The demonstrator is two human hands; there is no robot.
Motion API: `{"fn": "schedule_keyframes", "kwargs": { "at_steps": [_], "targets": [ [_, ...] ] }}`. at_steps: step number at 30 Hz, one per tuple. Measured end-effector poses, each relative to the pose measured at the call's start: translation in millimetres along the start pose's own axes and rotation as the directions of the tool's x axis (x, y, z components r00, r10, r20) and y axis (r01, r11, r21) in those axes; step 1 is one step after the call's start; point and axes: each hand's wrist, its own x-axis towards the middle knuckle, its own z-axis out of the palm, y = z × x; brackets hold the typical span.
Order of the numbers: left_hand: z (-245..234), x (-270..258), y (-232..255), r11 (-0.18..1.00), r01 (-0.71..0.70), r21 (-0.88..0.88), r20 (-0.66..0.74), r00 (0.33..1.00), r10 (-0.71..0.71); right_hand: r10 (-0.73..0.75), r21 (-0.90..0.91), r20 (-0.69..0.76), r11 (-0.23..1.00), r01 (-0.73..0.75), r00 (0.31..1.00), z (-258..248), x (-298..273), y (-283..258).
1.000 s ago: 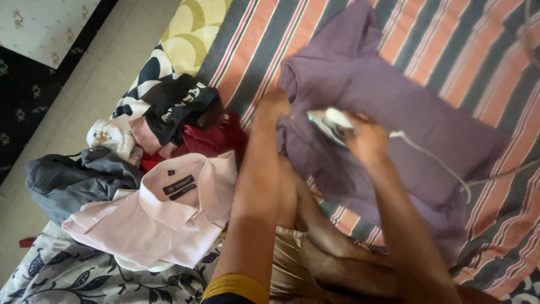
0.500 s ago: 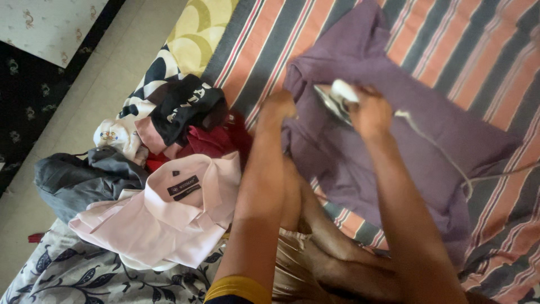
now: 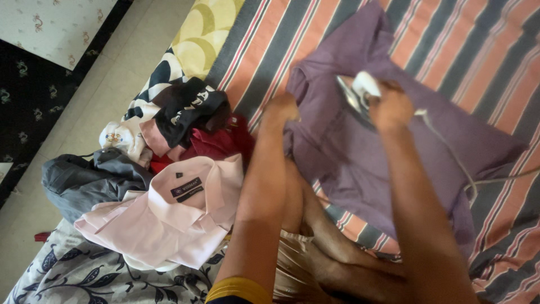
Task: The person irons a purple t-shirt laid out on a bed. They use an electric iron to smooth the fabric, periodically lifting and repositioning the shirt to access different areas.
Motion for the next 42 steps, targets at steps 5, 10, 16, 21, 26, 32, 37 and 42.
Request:
{"fn": "schedule_keyframes", "kwargs": {
  "at_steps": [5, 10, 16, 21, 26, 32, 37, 42],
  "targets": [
    [-3, -2, 2, 1.0, 0.001, 0.003, 0.008, 1.0, -0.001, 0.017, -0.082, 0.005, 0.997, -0.016, 1.0, 2, -8, 29],
    [-3, -3, 2, 1.0, -0.004, 0.015, 0.016, 1.0, 0.004, 0.181, -0.17, 0.058, 0.971, -0.169, 0.982, 1, -14, 59],
    [0, -1, -1, 1.0, -0.01, 0.027, 0.018, 1.0, 0.01, 0.138, -0.318, -0.134, 0.932, -0.175, 0.981, 0, -29, 104],
    [1, 1, -3, 0.999, -0.013, 0.039, 0.016, 1.0, 0.012, 0.397, -0.113, -0.081, 0.908, -0.404, 0.914, -3, -41, 127],
    [3, 7, -3, 0.999, -0.024, 0.047, 0.007, 1.0, 0.023, 0.246, -0.052, -0.248, 0.962, -0.267, 0.937, -26, -69, 140],
    [6, 12, -3, 0.996, -0.042, 0.075, 0.013, 0.999, 0.042, 0.311, -0.132, -0.077, 0.938, -0.319, 0.947, -32, -101, 169],
    [6, 5, -5, 0.997, -0.038, 0.074, -0.021, 0.999, 0.039, 0.111, -0.102, -0.309, 0.984, -0.149, 0.945, -9, -136, 224],
    [-3, -10, 4, 0.998, -0.053, 0.029, -0.136, 0.989, 0.057, 0.381, -0.315, 0.186, 0.896, -0.313, 0.906, -5, -170, 261]
  ]
}}
